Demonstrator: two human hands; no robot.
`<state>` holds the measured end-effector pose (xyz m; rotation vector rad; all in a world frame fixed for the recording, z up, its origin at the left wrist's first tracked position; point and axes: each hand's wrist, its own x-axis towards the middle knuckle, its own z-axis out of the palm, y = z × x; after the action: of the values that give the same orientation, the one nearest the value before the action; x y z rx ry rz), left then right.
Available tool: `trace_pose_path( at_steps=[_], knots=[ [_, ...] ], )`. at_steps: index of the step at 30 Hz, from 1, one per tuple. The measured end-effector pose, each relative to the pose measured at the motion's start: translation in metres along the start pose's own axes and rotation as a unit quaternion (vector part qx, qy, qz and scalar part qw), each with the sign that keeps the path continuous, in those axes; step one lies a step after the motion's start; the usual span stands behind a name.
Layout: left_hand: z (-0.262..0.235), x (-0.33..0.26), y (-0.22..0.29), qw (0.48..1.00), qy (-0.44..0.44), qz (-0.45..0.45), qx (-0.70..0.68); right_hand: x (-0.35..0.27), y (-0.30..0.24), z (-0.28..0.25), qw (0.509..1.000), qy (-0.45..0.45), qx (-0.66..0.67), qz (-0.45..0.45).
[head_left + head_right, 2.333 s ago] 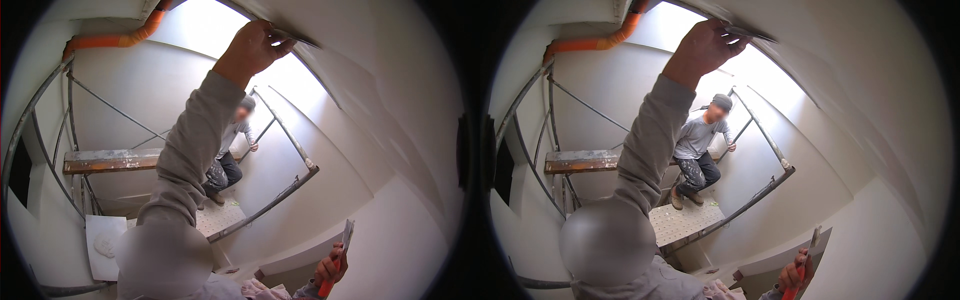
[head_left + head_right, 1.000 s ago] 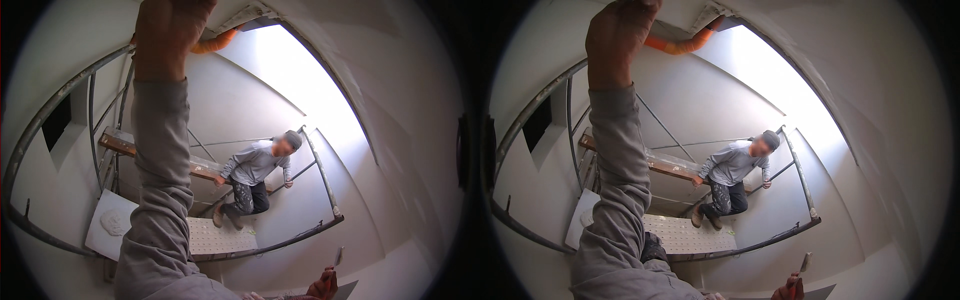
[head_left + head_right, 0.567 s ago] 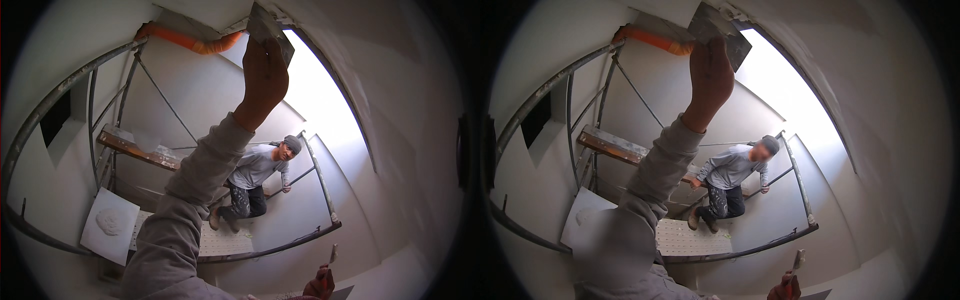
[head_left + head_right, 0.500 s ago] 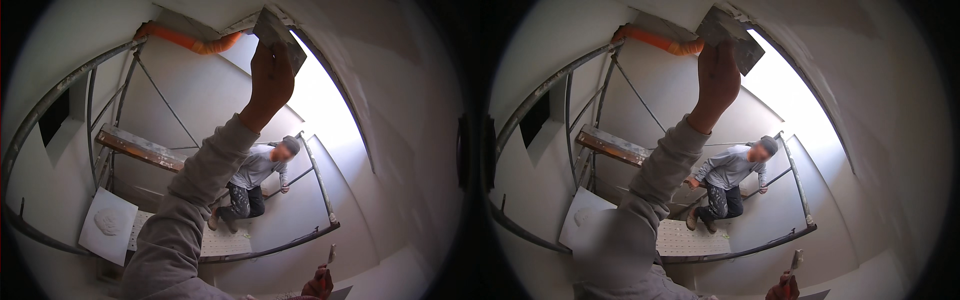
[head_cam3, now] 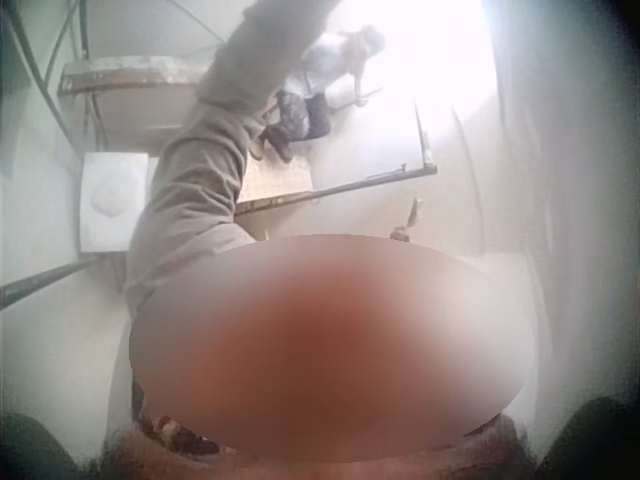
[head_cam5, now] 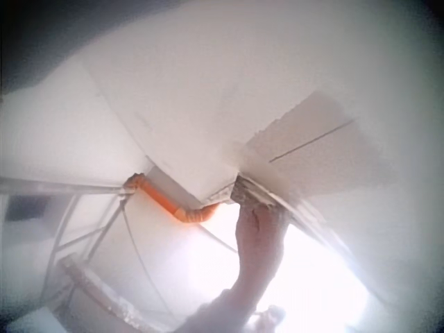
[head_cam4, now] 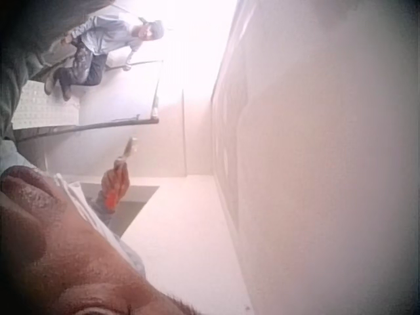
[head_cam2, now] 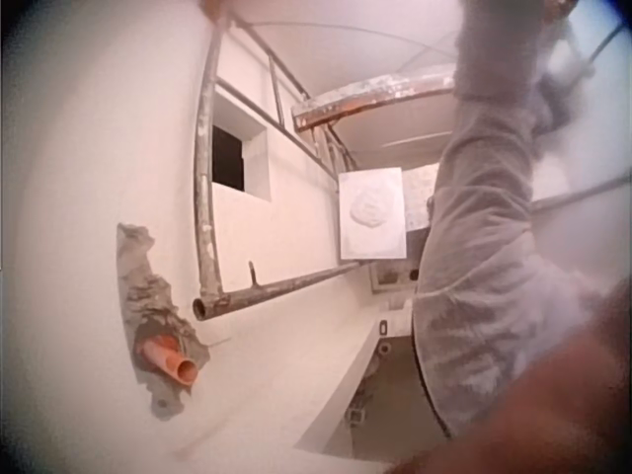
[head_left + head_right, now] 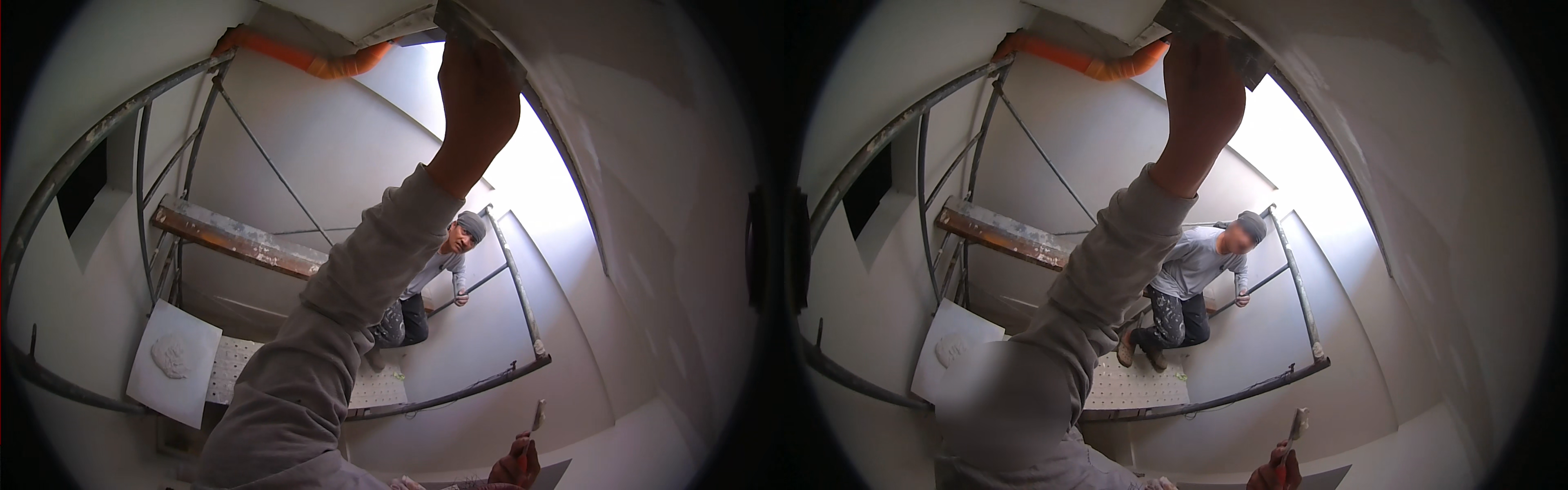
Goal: The person applies plaster to a ceiling using a trowel and hawk. They repeatedly scoop plaster from the hawk and spread it onto the ceiling surface, smoothing it out with the trowel. The person works on a scaffold while another person is visible in the background.
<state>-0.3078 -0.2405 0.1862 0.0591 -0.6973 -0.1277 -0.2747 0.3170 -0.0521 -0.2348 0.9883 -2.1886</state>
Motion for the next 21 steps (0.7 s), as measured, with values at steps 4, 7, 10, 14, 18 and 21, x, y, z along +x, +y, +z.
trace_pose_path(
  at_steps=[4, 7, 10, 14, 18, 21],
  knots=[
    [0.003, 0.009, 0.007, 0.999, 0.02, 0.023, 0.013, 0.002, 0.001, -0.006, 0.997, 0.052, -0.035, -0.049],
    [-0.009, -0.01, 0.009, 0.995, 0.071, 0.017, 0.067, 0.001, 0.004, 0.007, 0.994, 0.071, -0.06, -0.05],
    [-0.065, -0.035, 0.043, 0.995, 0.036, -0.091, -0.029, -0.002, 0.009, 0.014, 0.98, 0.173, -0.085, -0.052],
    [-0.159, -0.102, 0.122, 0.938, -0.137, -0.234, -0.215, 0.005, 0.01, -0.051, 0.956, 0.26, -0.068, -0.117],
    [-0.235, -0.147, 0.194, 0.775, -0.398, -0.238, -0.429, 0.016, 0.036, -0.037, 0.935, 0.234, -0.256, -0.076],
    [-0.247, -0.164, 0.216, 0.744, -0.405, -0.154, -0.508, 0.002, 0.048, -0.041, 0.925, 0.187, -0.326, -0.054]
  ],
)
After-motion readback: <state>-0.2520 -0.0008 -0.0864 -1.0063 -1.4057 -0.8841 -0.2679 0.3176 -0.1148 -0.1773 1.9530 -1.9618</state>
